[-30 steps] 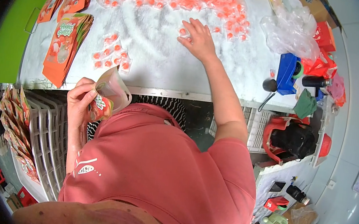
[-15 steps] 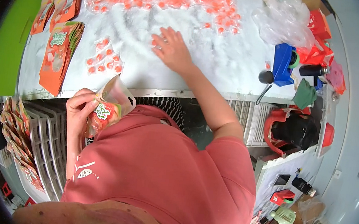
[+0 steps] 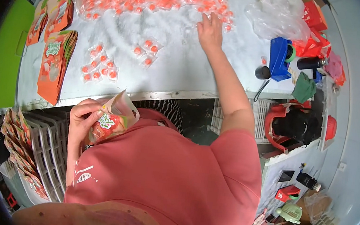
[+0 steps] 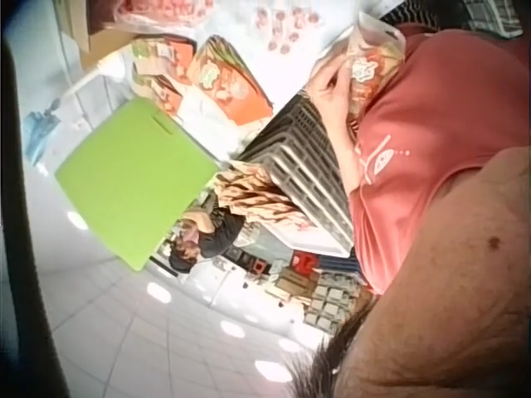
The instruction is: Packing individual gummy candies into retail pouches.
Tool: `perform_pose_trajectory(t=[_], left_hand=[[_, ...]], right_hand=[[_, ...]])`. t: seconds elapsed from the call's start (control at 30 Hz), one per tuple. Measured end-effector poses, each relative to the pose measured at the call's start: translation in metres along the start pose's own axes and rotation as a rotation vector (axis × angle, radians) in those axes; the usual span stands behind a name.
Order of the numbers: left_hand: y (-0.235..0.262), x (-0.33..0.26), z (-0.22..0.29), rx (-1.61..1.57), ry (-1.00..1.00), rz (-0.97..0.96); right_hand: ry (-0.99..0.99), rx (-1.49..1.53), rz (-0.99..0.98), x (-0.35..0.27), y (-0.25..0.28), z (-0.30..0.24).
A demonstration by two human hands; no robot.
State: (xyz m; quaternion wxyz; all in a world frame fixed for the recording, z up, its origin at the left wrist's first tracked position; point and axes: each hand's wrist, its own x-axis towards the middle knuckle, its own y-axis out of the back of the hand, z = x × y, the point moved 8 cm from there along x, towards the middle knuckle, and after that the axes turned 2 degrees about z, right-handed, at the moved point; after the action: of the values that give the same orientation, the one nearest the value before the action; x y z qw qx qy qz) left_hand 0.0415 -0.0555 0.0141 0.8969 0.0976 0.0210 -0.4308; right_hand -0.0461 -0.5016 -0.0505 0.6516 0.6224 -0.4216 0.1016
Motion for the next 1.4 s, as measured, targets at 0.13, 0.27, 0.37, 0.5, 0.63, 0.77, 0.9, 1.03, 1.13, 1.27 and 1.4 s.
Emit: perform_pose_trajectory(t=[0.13, 0.27, 0.37, 0.5, 0.63, 0.77, 0.9, 1.03, 1.13, 1.27, 1.4], left_hand=[[-0.007, 0.001, 0.006, -0.007, -0.045, -0.043], [-0.002, 0.001, -0.007, -0.093, 0.089, -0.035], [-0.001, 0.0, -0.011, -0.083, 0.088, -0.053], [-0.004, 0.002, -0.004, -0.04, 0.048, -0.078], [-0.006, 0.003, -0.001, -0.012, 0.063, -0.123], [-0.004, 0.0, 0.01, -0.001, -0.023, -0.167], [0.002, -0.008, 0.006, -0.033, 0.109, -0.135], [0.008, -0.013, 0.002, -0.036, 0.103, -0.094], [0.009, -0.015, 0.001, -0.086, 0.151, -0.076], [0.012, -0.017, -0.007, -0.088, 0.106, -0.054], [0.013, -0.018, -0.004, -0.086, 0.082, -0.008]], right_hand=[[-0.048, 0.115, -0.09, -0.007, -0.012, 0.009], [-0.092, 0.263, -0.163, -0.018, 0.001, -0.004], [-0.204, 0.544, -0.249, -0.032, 0.008, -0.007], [-0.596, 1.073, 0.013, -0.05, 0.024, 0.023], [-0.831, 1.301, 0.087, -0.061, 0.017, 0.036], [-0.827, 1.301, 0.081, -0.063, 0.015, 0.035], [-0.748, 1.196, 0.034, -0.061, 0.015, 0.027], [-0.659, 1.126, 0.014, -0.06, 0.014, 0.027], [-0.626, 1.091, 0.003, -0.06, 0.012, 0.027], [-0.512, 0.952, -0.047, -0.059, 0.01, 0.029], [-0.312, 0.816, -0.083, -0.043, 0.024, 0.0]])
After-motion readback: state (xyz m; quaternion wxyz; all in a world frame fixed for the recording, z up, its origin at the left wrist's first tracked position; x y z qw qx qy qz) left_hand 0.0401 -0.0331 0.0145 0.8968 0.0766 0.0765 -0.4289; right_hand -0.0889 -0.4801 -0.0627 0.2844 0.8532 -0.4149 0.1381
